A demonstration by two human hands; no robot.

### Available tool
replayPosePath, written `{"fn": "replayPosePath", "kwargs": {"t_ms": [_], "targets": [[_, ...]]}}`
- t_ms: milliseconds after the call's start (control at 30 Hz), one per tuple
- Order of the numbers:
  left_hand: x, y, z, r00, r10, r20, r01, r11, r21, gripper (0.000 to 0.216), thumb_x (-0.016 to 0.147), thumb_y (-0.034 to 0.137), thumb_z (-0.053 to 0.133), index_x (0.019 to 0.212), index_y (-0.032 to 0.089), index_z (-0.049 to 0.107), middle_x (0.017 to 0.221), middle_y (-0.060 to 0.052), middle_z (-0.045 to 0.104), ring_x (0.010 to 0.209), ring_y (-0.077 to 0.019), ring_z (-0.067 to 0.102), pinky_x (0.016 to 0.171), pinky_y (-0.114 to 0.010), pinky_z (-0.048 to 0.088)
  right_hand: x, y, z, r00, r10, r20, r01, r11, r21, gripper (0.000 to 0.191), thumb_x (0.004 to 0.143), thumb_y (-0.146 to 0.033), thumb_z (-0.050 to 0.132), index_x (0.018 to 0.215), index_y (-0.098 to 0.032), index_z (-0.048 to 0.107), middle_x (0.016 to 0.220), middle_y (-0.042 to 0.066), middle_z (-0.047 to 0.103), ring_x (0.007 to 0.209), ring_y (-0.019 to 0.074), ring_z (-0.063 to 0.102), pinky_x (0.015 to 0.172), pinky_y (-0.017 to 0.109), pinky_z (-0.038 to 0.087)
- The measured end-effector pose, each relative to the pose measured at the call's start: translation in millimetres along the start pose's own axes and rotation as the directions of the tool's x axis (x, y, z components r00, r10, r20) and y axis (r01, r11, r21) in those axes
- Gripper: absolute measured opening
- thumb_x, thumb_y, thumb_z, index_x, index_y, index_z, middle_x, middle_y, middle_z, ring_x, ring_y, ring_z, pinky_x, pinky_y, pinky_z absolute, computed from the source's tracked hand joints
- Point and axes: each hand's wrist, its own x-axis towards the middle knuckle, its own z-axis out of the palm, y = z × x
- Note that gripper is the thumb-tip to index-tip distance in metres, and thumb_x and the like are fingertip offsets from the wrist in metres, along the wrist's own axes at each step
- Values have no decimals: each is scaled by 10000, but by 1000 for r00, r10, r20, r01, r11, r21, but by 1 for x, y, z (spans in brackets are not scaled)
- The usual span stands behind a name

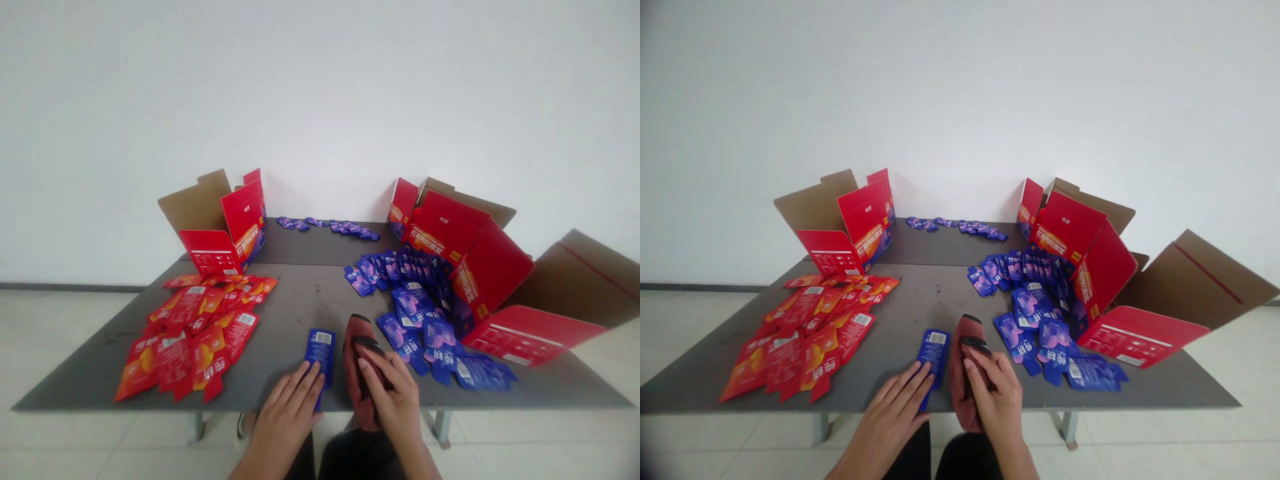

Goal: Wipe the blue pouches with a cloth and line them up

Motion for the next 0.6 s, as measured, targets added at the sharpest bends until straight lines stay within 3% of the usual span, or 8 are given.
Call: {"fn": "replayPosePath", "kwargs": {"t_ms": [67, 167, 267, 333, 400, 467, 533, 600], "targets": [[-9, -5, -4, 999, 44, 4, -44, 998, -42, 443, 1035, 132, 432, 1438, 220, 593, 1508, -24, 594, 1326, -224, 610, 1025, -375, 534, -4, 3, -1, 999, 38, -39, -37, 999, 22, 230, 969, -324, 688, 1179, -314, 781, 1031, 28, 738, 949, 169, 717, 828, 259, 574], [-17, -17, -14, 996, 44, -82, -57, 985, -160, 466, 1046, 100, 362, 1401, 253, 621, 1389, -16, 690, 1246, -178, 662, 1037, -334, 516, -7, 7, -1, 993, 78, -83, -74, 996, 47, 236, 965, -338, 691, 1182, -318, 780, 1040, 27, 739, 963, 175, 716, 831, 265, 570], [-5, -34, -26, 965, -148, -216, 76, 948, -308, 314, 1073, 214, 441, 1276, 242, 679, 1195, -33, 780, 1060, -172, 744, 950, -293, 556, -10, 10, 0, 991, 89, -95, -83, 995, 62, 235, 963, -343, 691, 1178, -317, 782, 1051, 33, 743, 965, 185, 720, 826, 276, 573], [21, -50, -32, 895, -385, -226, 262, 863, -432, 241, 1061, 347, 522, 1176, 239, 705, 1073, -32, 804, 932, -187, 771, 845, -279, 587, -11, 11, 1, 990, 95, -101, -87, 993, 73, 233, 964, -343, 688, 1174, -315, 784, 1064, 39, 746, 984, 192, 722, 830, 281, 577], [60, -67, -34, 765, -631, -131, 476, 690, -546, 297, 1036, 473, 543, 1070, 232, 713, 918, -26, 805, 791, -203, 772, 695, -270, 583, -12, 12, 0, 989, 105, -108, -97, 992, 82, 233, 964, -345, 687, 1172, -312, 784, 1070, 44, 749, 991, 196, 725, 833, 283, 582], [109, -85, -28, 687, -723, 80, 596, 496, -632, 373, 1019, 551, 519, 985, 217, 680, 684, -1, 743, 648, -207, 734, 605, -265, 541, -13, 12, 0, 987, 113, -116, -103, 991, 90, 233, 964, -343, 684, 1173, -312, 784, 1071, 45, 751, 990, 195, 728, 840, 281, 586], [159, -101, -12, 718, -643, 267, 617, 410, -672, 417, 1011, 581, 477, 906, 209, 633, 604, 6, 691, 600, -197, 700, 579, -254, 501, -15, 13, -1, 986, 117, -122, -105, 989, 100, 236, 964, -338, 683, 1177, -314, 781, 1069, 42, 752, 985, 189, 733, 845, 270, 590], [206, -112, 10, 764, -548, 341, 603, 419, -679, 419, 967, 596, 536, 837, 206, 620, 588, 9, 673, 577, -184, 682, 550, -241, 472, -17, 14, -1, 985, 108, -132, -93, 989, 113, 237, 958, -335, 688, 1175, -318, 782, 1053, 37, 754, 965, 181, 740, 834, 253, 596]]}}
